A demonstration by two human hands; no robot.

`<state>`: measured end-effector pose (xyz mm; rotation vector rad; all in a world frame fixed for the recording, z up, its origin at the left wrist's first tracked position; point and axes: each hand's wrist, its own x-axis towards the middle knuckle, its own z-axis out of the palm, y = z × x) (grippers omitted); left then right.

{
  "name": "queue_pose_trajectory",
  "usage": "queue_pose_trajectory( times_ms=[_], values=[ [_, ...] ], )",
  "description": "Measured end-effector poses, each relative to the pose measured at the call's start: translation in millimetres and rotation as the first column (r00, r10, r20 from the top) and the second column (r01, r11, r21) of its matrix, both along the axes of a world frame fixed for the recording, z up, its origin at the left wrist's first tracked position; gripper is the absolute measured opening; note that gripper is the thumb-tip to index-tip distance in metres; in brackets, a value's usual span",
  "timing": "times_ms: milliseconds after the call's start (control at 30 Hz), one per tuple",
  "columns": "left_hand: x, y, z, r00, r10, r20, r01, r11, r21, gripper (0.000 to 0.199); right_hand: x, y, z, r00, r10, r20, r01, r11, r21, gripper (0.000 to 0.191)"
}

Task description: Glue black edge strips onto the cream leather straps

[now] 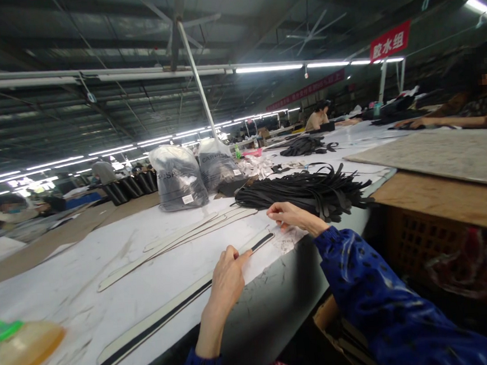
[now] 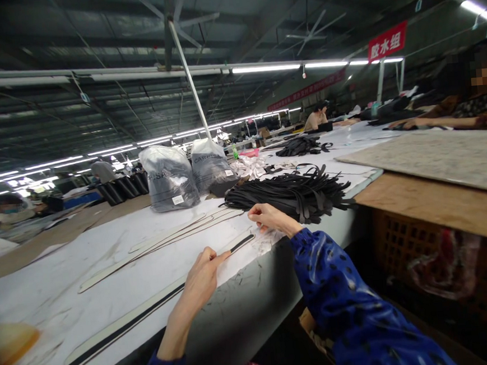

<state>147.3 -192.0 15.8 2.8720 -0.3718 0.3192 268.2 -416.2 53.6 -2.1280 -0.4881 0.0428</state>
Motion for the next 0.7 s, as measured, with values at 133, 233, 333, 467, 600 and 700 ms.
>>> queue_pose_trajectory(
  times_ms=[133, 233, 333, 467, 600, 700],
  values=[
    [1.9, 1.4, -3.6, 1.0, -0.011, 0.029, 0.011, 1.0, -0.003, 0.052, -1.3, 1.7, 4.3, 0.993, -0.003, 0.118, -0.008, 0.996, 0.092, 0.019],
    [1.6, -1.9, -3.2, 0.999, -0.009, 0.032, 0.009, 1.0, -0.002, 0.052, -8.7, 16.8, 5.8, 0.965, 0.069, 0.254, -0.061, 0.997, -0.038, 0.02],
    [-7.7, -8.0, 3.6, 0.999, -0.02, 0.031, 0.022, 0.998, -0.055, 0.05, -20.0, 39.1, -1.0, 0.897, 0.323, 0.302, -0.272, 0.941, -0.199, 0.033],
    [-31.1, 4.2, 14.0, 0.992, -0.059, 0.113, 0.087, 0.961, -0.263, 0.047, -22.0, 57.1, -19.0, 0.8, 0.544, 0.254, -0.451, 0.824, -0.344, 0.055],
    [-72.1, 60.1, 6.9, 0.952, 0.185, 0.244, -0.126, 0.963, -0.238, 0.038, -3.1, 53.7, -28.8, 0.751, 0.624, 0.217, -0.482, 0.742, -0.465, 0.054],
    [-110.6, 110.5, -7.8, 0.873, 0.434, 0.224, -0.433, 0.9, -0.056, 0.038, 2.0, 47.3, -26.7, 0.745, 0.642, 0.183, -0.502, 0.719, -0.481, 0.048]
  ],
)
